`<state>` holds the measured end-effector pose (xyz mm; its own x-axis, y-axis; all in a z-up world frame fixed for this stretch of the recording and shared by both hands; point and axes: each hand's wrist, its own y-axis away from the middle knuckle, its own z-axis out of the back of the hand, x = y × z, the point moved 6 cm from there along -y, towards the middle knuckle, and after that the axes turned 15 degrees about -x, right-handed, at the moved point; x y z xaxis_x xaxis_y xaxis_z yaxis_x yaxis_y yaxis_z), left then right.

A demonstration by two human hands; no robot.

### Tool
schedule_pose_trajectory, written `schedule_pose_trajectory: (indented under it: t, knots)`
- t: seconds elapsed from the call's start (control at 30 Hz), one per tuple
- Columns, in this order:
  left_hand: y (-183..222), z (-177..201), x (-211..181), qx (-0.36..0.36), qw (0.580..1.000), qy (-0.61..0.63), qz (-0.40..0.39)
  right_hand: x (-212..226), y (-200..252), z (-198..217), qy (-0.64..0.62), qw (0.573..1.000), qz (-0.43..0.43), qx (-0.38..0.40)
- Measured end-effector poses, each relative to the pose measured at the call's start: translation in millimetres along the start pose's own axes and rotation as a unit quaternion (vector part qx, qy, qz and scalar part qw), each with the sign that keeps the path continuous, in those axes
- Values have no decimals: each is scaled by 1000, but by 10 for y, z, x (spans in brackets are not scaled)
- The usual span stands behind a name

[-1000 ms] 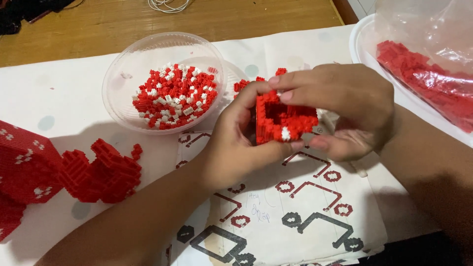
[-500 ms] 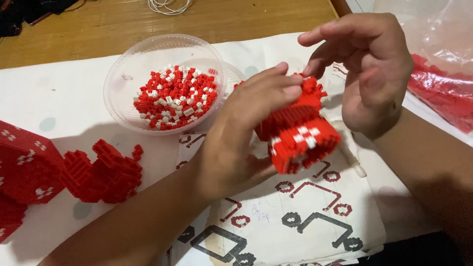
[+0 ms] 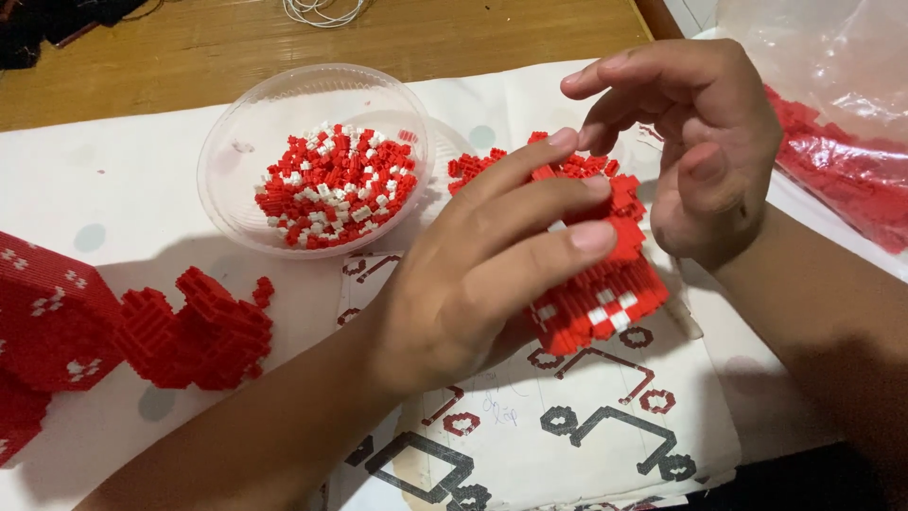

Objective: Assembling a 3D model using small red and white interlocking plastic blocks on a table.

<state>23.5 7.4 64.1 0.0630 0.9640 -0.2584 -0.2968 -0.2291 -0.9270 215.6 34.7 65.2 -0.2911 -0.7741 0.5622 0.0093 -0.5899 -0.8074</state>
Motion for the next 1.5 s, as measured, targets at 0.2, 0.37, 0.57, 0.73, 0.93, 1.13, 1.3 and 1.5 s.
schedule_pose_trajectory:
  t: [0.2, 0.37, 0.57, 0.73, 0.93, 1.13, 1.3, 1.5]
  knots:
    - [-60, -12, 162, -9, 985, 31, 169, -19, 12, 7, -5, 1000, -7, -9]
    - [11, -14, 355, -44, 959, 57, 273, -9, 5, -5, -9, 1000, 0, -3]
    - [61, -44, 445, -63, 916, 195, 346, 20, -72, -48, 4, 998, 55, 37]
    - [128, -111, 455, -38, 892, 239, 382, 218, -88, -158, 101, 975, 168, 105]
    - [189, -162, 503, -29, 839, 334, 429, 214, -80, -159, 103, 970, 193, 110]
    - [220, -179, 490, -38, 800, 359, 478, 147, -15, -152, 53, 978, 173, 106]
    - [251, -181, 489, -34, 781, 389, 487, 156, -10, -101, 51, 977, 160, 129]
    - [222, -155, 480, -18, 792, 383, 475, 32, -12, -3, 7, 976, 172, 133]
